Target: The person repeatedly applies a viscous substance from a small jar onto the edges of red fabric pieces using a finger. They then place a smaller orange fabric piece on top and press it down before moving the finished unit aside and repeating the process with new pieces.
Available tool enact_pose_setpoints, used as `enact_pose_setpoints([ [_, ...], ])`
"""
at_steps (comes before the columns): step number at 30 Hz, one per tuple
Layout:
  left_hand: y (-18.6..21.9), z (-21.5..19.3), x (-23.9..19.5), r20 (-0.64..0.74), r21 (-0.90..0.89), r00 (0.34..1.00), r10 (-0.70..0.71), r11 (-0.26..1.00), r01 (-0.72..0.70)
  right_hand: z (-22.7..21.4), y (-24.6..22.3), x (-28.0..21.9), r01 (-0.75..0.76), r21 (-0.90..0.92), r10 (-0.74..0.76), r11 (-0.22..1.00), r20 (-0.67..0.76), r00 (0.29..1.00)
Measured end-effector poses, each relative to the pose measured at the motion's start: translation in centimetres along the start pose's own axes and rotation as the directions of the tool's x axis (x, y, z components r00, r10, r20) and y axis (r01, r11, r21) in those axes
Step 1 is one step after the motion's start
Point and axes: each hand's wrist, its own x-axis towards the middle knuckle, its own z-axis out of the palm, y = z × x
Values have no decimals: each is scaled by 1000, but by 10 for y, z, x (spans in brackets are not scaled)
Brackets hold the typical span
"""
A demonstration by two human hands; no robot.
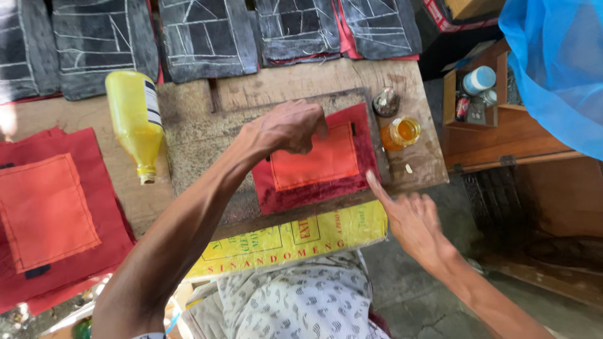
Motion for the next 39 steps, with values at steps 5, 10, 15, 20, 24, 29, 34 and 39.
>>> enact_pose_setpoints([
  [5, 23, -38, -31, -26, -66, 998, 59, 996, -61, -30, 61, 20, 40, 537, 142, 842, -293, 946],
  [10, 40, -91, -86, -189, -141, 978, 89, 983, -116, -31, 98, 58, -18, 372, 177, 928, -400, 899],
  [15, 68, -88, -89, -262, -395, 962, 72, 902, -175, -12, 106, 83, -1, 297, 92, 955, -293, 952],
  [20, 69, -56, -79, -465, -576, 881, 91, 725, -379, -3, 118, 82, 91, 578, 214, 811, -439, 873],
  [24, 49, -9, -59, -291, -841, 930, -225, 524, -137, 1, 117, 60, 98, 723, 230, 684, -340, 912],
  [29, 21, 55, -49, -331, -539, 889, -316, 837, 96, -15, 97, 56, 71, 570, 199, 819, -397, 896],
  [34, 14, 74, -46, -342, -531, 885, -318, 842, 97, -41, 74, 39, 116, 435, 155, 893, -540, 827],
  [39, 25, 62, -56, -302, -571, 888, -346, 812, 121, -26, 15, 7, 15, 929, 639, 370, -266, 721],
])
